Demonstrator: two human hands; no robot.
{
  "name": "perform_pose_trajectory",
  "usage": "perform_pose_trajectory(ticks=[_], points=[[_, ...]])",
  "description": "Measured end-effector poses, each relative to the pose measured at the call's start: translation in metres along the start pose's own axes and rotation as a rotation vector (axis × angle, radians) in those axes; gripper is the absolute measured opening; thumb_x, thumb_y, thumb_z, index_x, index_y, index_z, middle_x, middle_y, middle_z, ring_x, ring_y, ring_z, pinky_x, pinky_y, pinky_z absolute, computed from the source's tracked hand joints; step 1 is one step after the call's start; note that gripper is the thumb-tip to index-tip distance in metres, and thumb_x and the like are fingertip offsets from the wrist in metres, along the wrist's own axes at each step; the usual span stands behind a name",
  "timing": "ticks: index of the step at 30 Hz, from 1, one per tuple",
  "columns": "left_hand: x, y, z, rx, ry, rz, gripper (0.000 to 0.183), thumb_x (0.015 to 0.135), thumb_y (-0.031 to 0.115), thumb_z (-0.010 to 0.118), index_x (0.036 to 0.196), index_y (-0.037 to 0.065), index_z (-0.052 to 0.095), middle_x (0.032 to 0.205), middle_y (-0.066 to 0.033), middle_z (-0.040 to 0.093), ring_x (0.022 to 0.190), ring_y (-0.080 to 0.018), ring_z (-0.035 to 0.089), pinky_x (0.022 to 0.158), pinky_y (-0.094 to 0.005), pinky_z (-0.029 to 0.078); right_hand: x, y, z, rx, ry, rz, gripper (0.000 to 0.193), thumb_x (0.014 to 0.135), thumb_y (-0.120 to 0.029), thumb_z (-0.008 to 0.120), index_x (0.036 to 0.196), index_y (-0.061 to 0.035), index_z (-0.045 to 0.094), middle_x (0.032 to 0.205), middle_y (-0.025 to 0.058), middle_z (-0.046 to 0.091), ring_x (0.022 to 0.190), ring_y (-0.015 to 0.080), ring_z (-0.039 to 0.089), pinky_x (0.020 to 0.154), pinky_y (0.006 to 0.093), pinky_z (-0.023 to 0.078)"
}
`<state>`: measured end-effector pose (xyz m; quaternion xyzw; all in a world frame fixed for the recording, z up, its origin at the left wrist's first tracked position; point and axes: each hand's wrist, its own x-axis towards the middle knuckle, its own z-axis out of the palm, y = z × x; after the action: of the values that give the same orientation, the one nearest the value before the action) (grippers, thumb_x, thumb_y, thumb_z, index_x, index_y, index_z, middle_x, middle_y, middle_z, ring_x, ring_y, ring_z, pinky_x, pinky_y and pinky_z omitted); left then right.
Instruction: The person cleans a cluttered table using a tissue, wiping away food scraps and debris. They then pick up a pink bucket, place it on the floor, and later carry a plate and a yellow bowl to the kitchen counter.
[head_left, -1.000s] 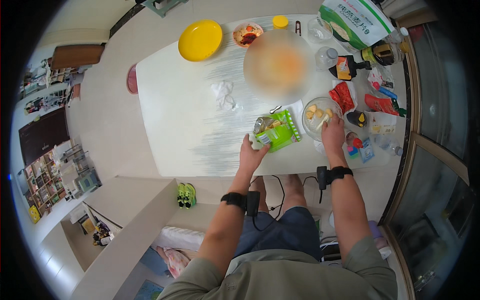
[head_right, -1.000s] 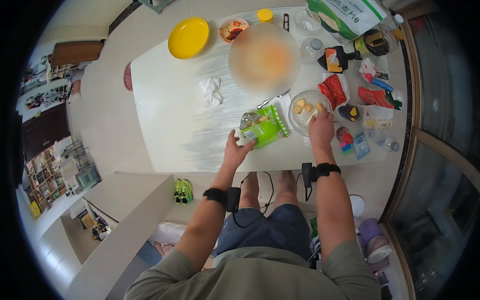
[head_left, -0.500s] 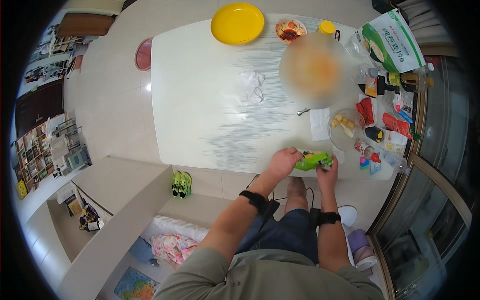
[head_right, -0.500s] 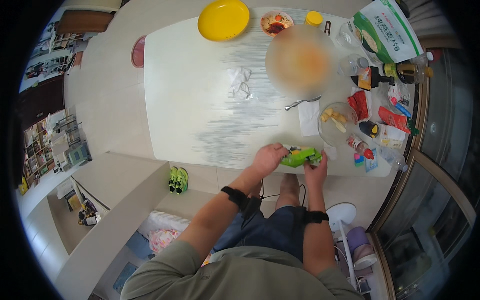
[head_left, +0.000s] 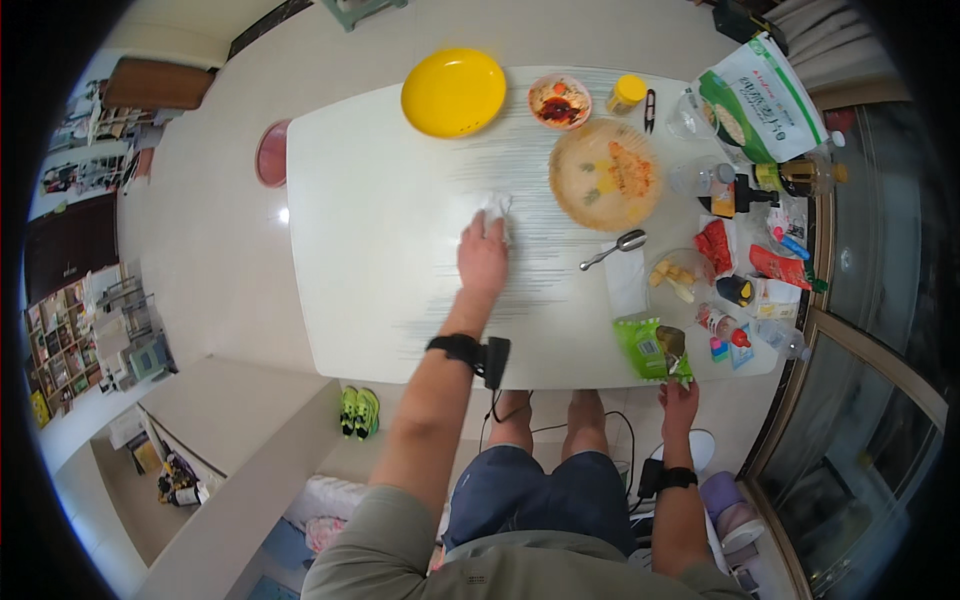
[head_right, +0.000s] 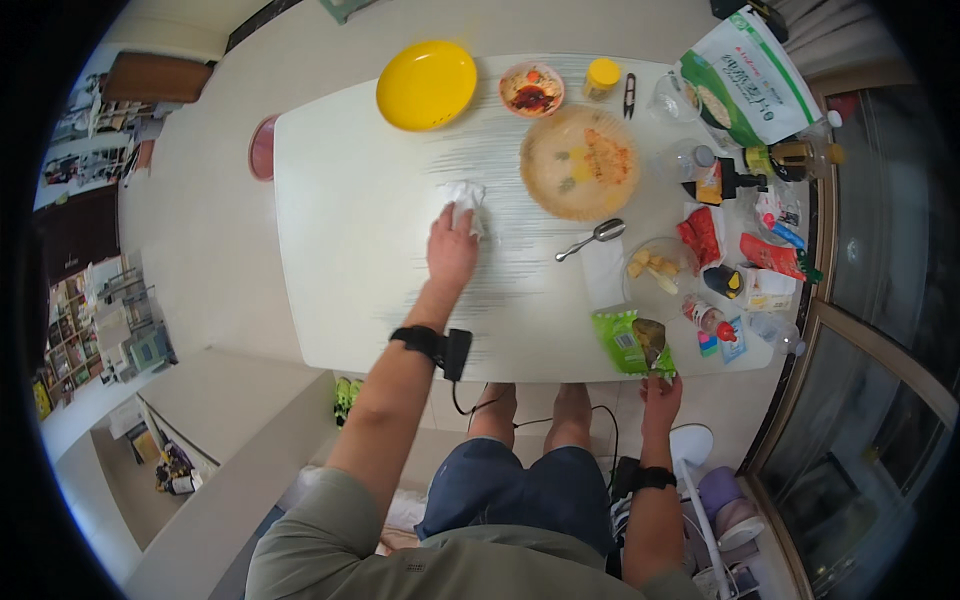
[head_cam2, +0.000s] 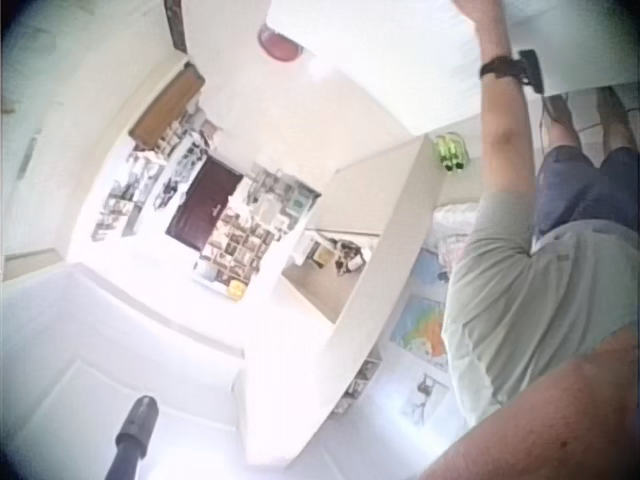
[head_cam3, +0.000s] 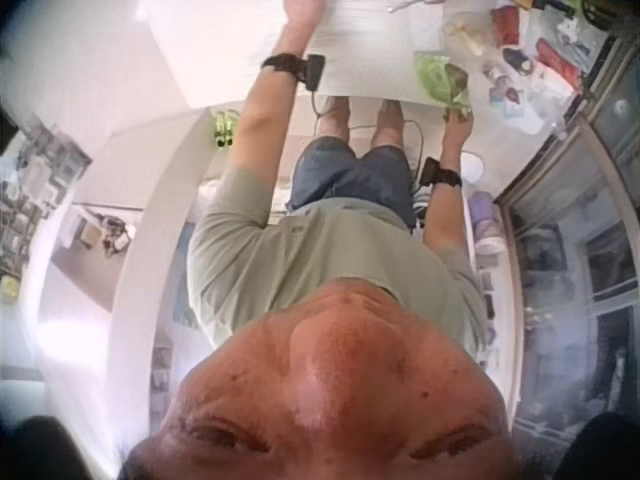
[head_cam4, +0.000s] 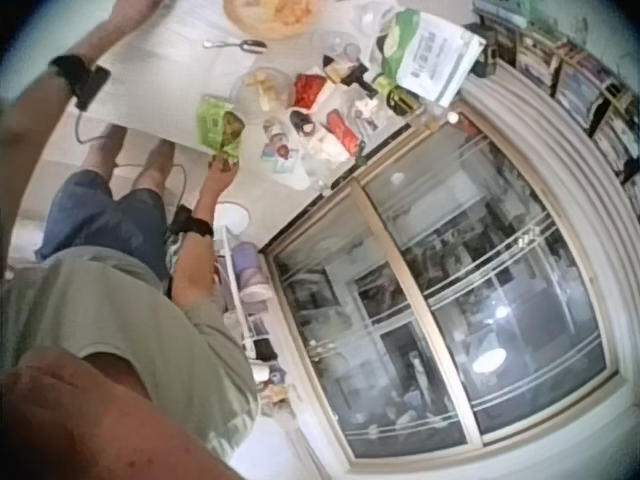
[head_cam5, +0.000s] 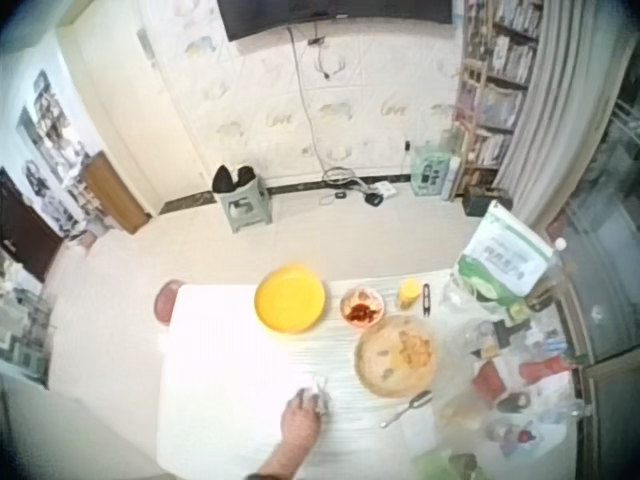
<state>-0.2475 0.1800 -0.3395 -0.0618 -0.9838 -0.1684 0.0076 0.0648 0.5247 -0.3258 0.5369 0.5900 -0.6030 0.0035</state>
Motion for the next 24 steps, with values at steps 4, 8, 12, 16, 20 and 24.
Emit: perform_pose_trajectory(ticks=[4,8,12,16,20,24], points=[[0.028,-0.020,0.002,0.051,-0.292,-0.001,0.031,0.080,0.010,0.059,0.111,0.006,0.057,0.116,-0.0190,0.054,0.099,-0.0348,0.059,0.081,-0.0448,0.051,-0.023,0.022,0.003,-0.109,-0.006,0.111,0.059,0.091,-0.013,0.061,0.140,-0.0019,0.031,0.097,0.0081,0.061,0.076,0.0146,0.062,0.059,0.0261,0.050],[0.002,-0.013,0.025,-0.021,-0.605,-0.079,0.046,0.078,0.012,0.064,0.121,0.006,0.050,0.115,-0.0190,0.054,0.099,-0.0372,0.060,0.083,-0.0453,0.052,-0.037,0.049,0.010,-0.139,-0.131,0.205,0.051,0.091,-0.012,0.060,0.135,-0.0001,0.036,0.094,0.0082,0.062,0.075,0.0145,0.062,0.058,0.0261,0.051],[-0.058,0.027,0.036,-0.172,-0.652,0.057,0.059,0.079,0.018,0.067,0.131,0.003,0.044,0.123,-0.0199,0.052,0.107,-0.0362,0.057,0.087,-0.0441,0.051,-0.047,0.043,0.041,-0.139,-0.265,0.209,0.035,0.091,-0.014,0.061,0.121,-0.0018,0.046,0.088,0.0075,0.061,0.074,0.0141,0.062,0.058,0.0258,0.051],[-0.088,0.054,0.041,-0.483,-0.680,0.194,0.053,0.082,0.026,0.066,0.127,0.003,0.050,0.105,-0.0214,0.063,0.095,-0.0374,0.062,0.080,-0.0456,0.052,-0.048,0.018,0.077,0.109,-0.114,0.263,0.024,0.093,-0.018,0.060,0.108,-0.0029,0.049,0.086,0.0067,0.060,0.071,0.0140,0.062,0.056,0.0256,0.049],[-0.052,0.071,0.041,-0.479,-0.567,-0.118,0.047,0.086,0.028,0.064,0.125,0.005,0.054,0.086,-0.0193,0.066,0.084,-0.0349,0.064,0.076,-0.0413,0.051,-0.036,0.028,0.073,0.302,-0.049,0.327,0.019,0.094,-0.021,0.058,0.100,-0.0039,0.053,0.084,0.0057,0.060,0.071,0.0141,0.061,0.056,0.0263,0.048],[0.013,0.055,0.055,-0.619,-0.362,-0.222,0.048,0.088,0.024,0.063,0.128,0.003,0.049,0.082,-0.0158,0.066,0.073,-0.0295,0.064,0.068,-0.0384,0.053,-0.031,0.021,0.066,0.269,-0.102,0.335,0.013,0.091,-0.017,0.059,0.096,-0.0050,0.056,0.083,0.0057,0.060,0.071,0.0145,0.061,0.057,0.0271,0.048]])
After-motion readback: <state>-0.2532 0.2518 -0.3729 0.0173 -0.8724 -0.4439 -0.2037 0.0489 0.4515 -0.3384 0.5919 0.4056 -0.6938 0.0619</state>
